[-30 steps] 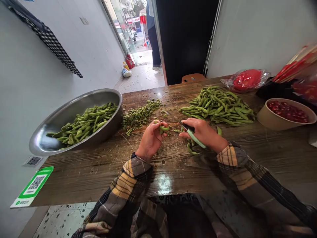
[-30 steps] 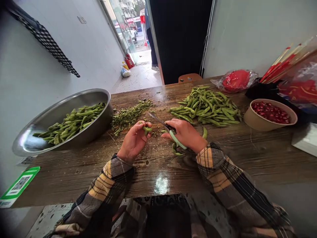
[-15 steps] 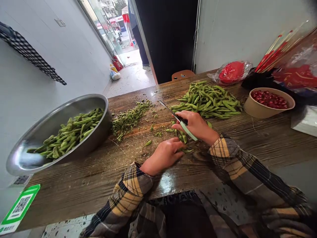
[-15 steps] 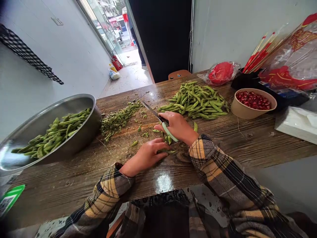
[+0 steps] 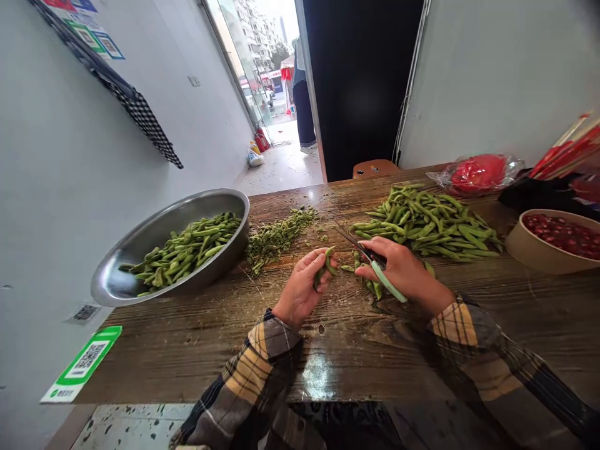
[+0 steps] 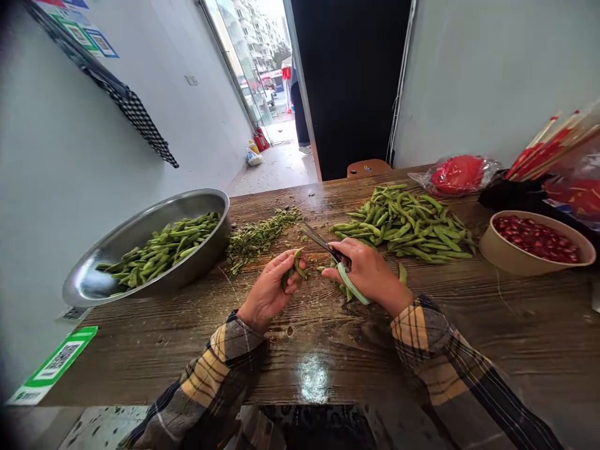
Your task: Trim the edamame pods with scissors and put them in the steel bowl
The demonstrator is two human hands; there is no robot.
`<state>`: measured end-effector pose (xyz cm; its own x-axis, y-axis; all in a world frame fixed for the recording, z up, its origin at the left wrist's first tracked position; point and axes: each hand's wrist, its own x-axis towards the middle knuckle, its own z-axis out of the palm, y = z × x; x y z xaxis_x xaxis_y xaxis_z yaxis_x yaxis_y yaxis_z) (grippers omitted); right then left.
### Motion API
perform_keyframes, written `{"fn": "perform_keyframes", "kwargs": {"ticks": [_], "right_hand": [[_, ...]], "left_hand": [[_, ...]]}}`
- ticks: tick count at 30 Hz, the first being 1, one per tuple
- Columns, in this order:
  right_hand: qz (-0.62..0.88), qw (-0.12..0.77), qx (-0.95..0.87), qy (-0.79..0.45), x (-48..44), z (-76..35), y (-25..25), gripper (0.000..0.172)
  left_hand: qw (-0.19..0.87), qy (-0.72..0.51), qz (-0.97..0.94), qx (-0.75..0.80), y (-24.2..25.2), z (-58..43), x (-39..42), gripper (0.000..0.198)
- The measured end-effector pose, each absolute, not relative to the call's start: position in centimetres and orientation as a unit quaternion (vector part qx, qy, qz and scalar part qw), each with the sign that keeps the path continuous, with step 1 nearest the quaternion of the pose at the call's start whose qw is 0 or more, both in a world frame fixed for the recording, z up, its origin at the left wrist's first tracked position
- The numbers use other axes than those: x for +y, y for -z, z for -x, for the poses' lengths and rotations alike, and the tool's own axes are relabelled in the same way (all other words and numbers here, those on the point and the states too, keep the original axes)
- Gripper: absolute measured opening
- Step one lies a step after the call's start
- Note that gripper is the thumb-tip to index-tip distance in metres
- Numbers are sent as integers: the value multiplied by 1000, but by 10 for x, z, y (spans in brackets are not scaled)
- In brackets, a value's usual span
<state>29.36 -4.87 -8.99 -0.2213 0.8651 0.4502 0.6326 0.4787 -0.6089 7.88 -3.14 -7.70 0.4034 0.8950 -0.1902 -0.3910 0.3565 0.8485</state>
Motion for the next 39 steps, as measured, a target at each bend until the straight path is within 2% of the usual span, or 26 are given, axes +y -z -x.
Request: {"fn": "perform_keyframes", "kwargs": {"ticks": [8, 19, 26, 34, 39], "right_hand": [[475, 329, -800, -160, -51, -292, 93, 47], [446, 314, -826, -142, -60, -285, 83, 52], [465, 271, -837, -101, -60, -288, 87, 44], [487, 210, -843, -90, -60, -291, 85, 44], [475, 241, -839, -112, -56, -294, 89, 42]], "left_hand": [[759, -429, -368, 324, 75, -79, -33, 32], [730, -374, -459, 343, 78, -84, -37, 33], [719, -353, -483, 355, 80, -85, -36, 32], [698, -342, -483, 403, 85, -81, -30, 30], [706, -362, -461, 398, 83, -80, -29, 32]]}}
